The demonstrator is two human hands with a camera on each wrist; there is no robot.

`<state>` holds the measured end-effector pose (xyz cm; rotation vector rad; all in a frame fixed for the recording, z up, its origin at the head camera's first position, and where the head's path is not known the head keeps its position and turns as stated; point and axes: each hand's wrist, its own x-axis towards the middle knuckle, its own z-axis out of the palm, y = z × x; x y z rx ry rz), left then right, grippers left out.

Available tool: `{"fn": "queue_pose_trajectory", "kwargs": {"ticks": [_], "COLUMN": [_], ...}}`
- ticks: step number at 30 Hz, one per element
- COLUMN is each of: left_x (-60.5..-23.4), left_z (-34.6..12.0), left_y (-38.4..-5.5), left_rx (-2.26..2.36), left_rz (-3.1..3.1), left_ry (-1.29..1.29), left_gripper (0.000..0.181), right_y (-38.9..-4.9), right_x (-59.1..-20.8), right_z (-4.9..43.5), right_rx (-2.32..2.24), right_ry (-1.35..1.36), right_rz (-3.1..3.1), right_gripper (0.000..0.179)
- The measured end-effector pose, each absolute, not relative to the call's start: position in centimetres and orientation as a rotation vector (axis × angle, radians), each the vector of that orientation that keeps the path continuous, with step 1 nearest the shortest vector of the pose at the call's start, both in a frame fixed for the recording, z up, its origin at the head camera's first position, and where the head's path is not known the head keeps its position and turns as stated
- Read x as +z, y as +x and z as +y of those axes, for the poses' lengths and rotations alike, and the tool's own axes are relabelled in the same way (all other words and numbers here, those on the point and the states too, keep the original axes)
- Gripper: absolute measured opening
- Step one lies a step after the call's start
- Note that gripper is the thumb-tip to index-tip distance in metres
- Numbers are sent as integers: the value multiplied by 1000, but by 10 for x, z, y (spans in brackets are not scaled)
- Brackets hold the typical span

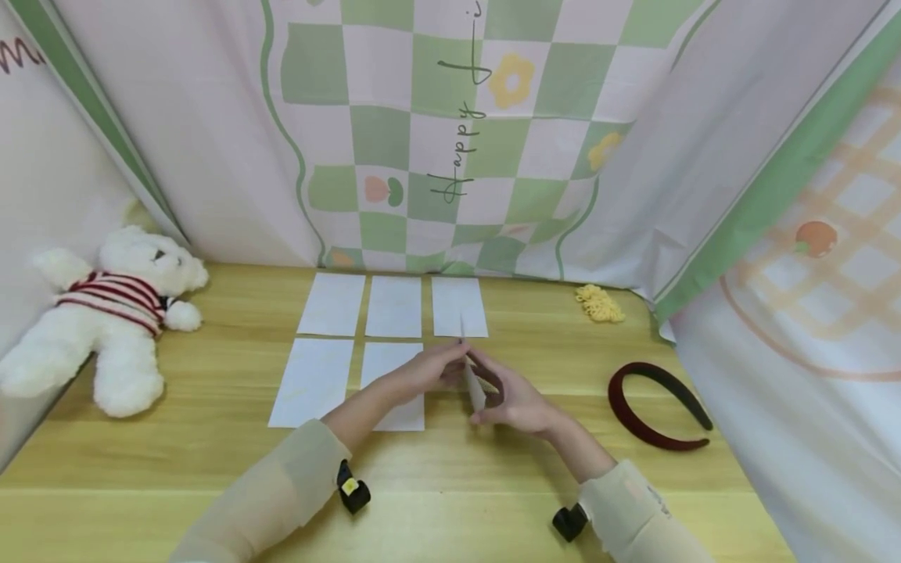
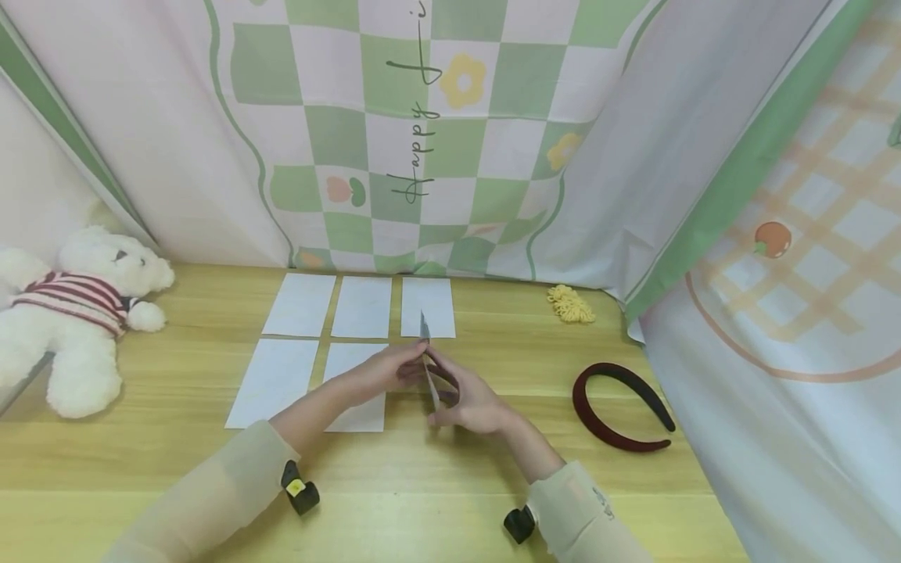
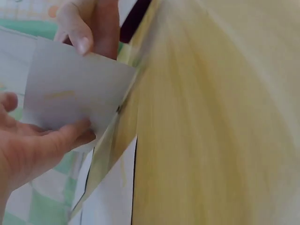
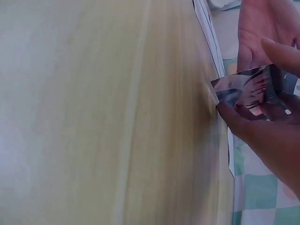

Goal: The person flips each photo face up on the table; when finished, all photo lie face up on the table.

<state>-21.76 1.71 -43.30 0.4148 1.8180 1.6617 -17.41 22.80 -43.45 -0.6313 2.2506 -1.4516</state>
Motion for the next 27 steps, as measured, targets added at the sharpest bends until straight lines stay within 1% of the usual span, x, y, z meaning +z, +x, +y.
{"fn": "queue_pose_trajectory", "kwargs": {"ticks": [5,8,11,14,18,21,25,27], "left_x": [-434,-437,-439,-441,-441,-442,-446,-448], "left_z": [20,21,21,20,18,19,22,22], "left_y": [-218,-220,-221,-220,-215,-212,-210,-210], "left_rx": [1890,1943,1923,1746,1237,955,687,576], "left_rz": [1589,1585,1706,2065,2615,2760,2808,2821], "left_ry": [181,93,73,179,398,541,678,738], "left_gripper": [41,35,35,36,62,73,64,65], "right_y": [-173,-173,-174,-175,-170,-165,-162,-161], "right_x": [-434,-436,-437,-438,-437,-435,-433,-433], "right_z": [229,231,232,232,229,226,223,222], "right_rx": [-1326,-1245,-1184,-1065,-854,-735,-641,-597], "right_ry": [-700,-780,-882,-975,-995,-936,-836,-800], "right_rz": [2363,2427,2468,2540,2627,2665,2692,2704], "right_gripper": [108,99,87,74,65,65,65,65]}}
